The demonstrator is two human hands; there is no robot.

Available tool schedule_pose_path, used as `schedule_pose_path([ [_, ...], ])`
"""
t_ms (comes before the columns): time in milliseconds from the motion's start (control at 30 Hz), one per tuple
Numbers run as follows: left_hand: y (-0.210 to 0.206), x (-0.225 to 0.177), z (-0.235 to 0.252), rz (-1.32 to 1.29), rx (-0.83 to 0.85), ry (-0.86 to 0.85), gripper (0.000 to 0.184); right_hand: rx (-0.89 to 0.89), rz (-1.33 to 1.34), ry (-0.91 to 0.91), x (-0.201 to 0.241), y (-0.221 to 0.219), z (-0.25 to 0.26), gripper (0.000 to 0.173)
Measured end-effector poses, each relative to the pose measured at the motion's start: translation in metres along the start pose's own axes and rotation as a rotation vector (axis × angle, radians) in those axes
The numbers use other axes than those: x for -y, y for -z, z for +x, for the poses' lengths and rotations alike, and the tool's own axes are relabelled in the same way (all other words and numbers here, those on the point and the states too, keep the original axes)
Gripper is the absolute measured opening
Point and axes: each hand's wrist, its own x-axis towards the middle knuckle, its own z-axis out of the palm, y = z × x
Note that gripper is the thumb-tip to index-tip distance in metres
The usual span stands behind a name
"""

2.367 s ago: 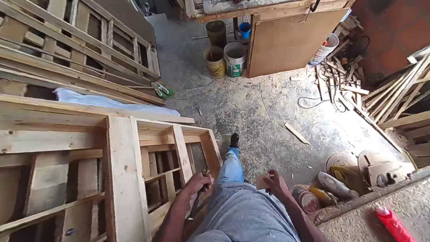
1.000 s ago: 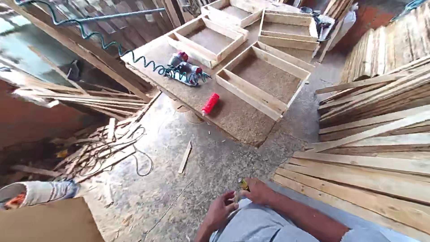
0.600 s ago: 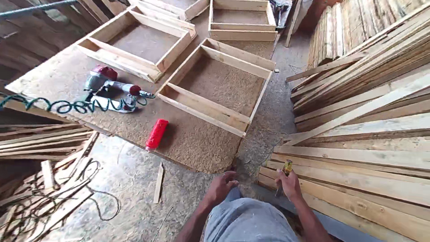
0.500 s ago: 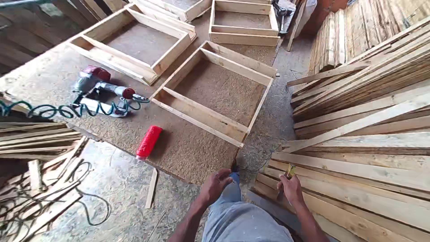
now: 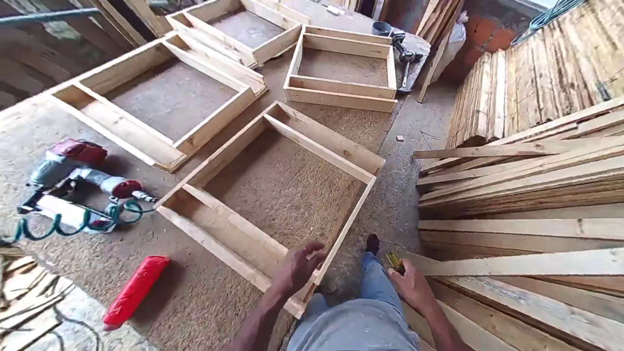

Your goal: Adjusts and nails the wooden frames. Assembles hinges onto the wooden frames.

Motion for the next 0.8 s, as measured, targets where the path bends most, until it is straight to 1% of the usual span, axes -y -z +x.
schedule_pose_path([
  [100,-0.035,-0.019,0.039,-0.015,-0.058,0.083,0.028,0.078,-0.005,0.083,-0.007,0.05,0.068,0.045],
  [167,-0.061,-0.043,0.071,-0.058,-0.145,0.181,0.025,0.115,-0.058,0.158,-0.004,0.093,0.115,0.043],
  [233,-0.087,-0.071,0.102,-0.102,-0.233,0.224,0.022,0.162,-0.139,0.202,0.001,0.136,0.152,0.042],
  [300,-0.107,-0.104,0.14,-0.133,-0.232,0.227,0.021,0.196,-0.171,0.238,0.01,0.181,0.186,0.042],
  [367,-0.119,-0.132,0.182,-0.133,-0.184,0.191,0.021,0.225,-0.158,0.258,0.019,0.219,0.222,0.041],
  [467,-0.126,-0.161,0.247,-0.096,-0.163,0.147,0.023,0.271,-0.141,0.27,0.031,0.264,0.282,0.042],
  [533,-0.123,-0.174,0.291,-0.073,-0.168,0.169,0.023,0.296,-0.129,0.28,0.039,0.285,0.327,0.044],
  [633,-0.119,-0.183,0.362,-0.095,-0.194,0.219,0.023,0.328,-0.139,0.275,0.052,0.31,0.397,0.045],
  [700,-0.117,-0.181,0.417,-0.128,-0.228,0.196,0.022,0.339,-0.163,0.275,0.063,0.327,0.444,0.044],
  [767,-0.107,-0.188,0.479,-0.129,-0.251,0.176,0.022,0.365,-0.219,0.257,0.084,0.355,0.482,0.044],
  [800,-0.102,-0.196,0.509,-0.118,-0.233,0.181,0.022,0.375,-0.25,0.255,0.092,0.374,0.497,0.043],
])
